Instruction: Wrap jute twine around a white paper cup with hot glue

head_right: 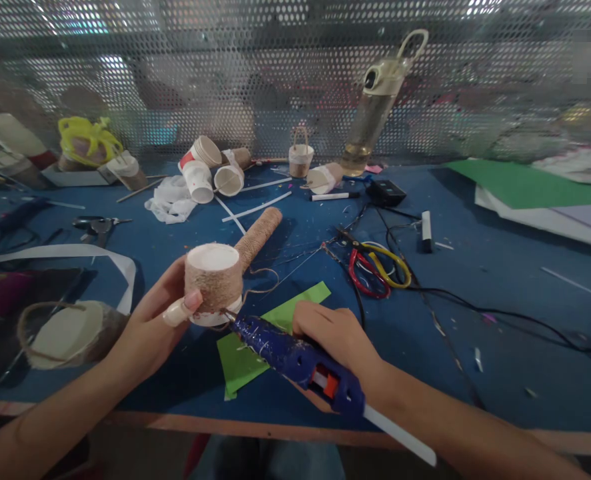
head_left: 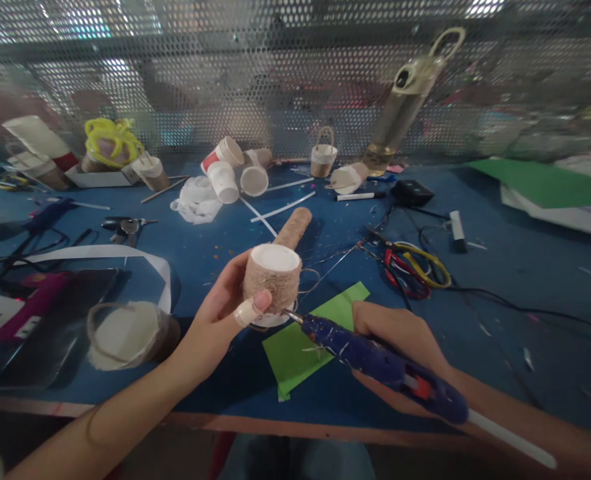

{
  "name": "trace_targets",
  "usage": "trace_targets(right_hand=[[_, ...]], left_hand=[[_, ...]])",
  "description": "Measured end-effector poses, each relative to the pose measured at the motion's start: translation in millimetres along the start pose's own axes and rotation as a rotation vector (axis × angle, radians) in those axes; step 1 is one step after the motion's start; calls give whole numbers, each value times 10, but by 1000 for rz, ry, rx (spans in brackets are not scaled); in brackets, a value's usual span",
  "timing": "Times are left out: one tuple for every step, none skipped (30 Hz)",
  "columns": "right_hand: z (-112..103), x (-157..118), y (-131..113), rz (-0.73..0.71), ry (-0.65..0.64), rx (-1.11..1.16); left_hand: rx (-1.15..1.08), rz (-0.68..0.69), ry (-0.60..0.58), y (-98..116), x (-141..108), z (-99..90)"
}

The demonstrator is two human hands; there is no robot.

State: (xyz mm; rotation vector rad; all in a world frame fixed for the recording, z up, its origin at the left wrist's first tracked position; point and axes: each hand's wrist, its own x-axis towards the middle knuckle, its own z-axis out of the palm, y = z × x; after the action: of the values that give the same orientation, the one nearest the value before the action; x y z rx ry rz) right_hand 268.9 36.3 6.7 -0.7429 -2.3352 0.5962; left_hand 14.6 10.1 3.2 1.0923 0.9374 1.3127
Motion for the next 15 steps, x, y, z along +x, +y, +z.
trace_targets(right_hand=[[2, -1, -2, 7, 9, -1], [5, -3, -4, 16, 16, 2], [9, -4, -7, 24, 22, 9], [11, -5, -10, 31, 25, 12], [13, -5, -13, 36, 27, 12], [15, -5, -17, 40, 28, 11], [16, -4, -22, 46, 31, 8], [17, -3, -27, 53, 35, 2], [17, -1, -31, 61, 38, -8], [18, 1, -36, 68, 40, -16], [18, 3, -39, 72, 41, -23], [19, 6, -42, 75, 40, -31], [19, 7, -42, 76, 39, -39], [18, 8, -40, 76, 41, -46], [17, 8, -36, 75, 40, -52]], left_hand=[[-2, 2, 4, 1, 2, 2], [-7, 3, 11, 3, 3, 4], [-14, 2, 18, 6, 4, 6], [-22, 1, 26, 10, 4, 9], [-30, -3, 33, 14, 4, 12], [-36, -9, 40, 18, 2, 15], [-42, -14, 48, 24, -1, 18], [-47, -19, 55, 29, -3, 20], [-52, -22, 65, 35, -5, 23], [-58, -23, 75, 41, -6, 26], [-65, -27, 85, 47, -7, 29], [-71, -32, 93, 52, -6, 32], [-78, -41, 96, 56, -4, 35], [-82, -50, 94, 59, -3, 38], [-83, -57, 90, 60, -1, 40]])
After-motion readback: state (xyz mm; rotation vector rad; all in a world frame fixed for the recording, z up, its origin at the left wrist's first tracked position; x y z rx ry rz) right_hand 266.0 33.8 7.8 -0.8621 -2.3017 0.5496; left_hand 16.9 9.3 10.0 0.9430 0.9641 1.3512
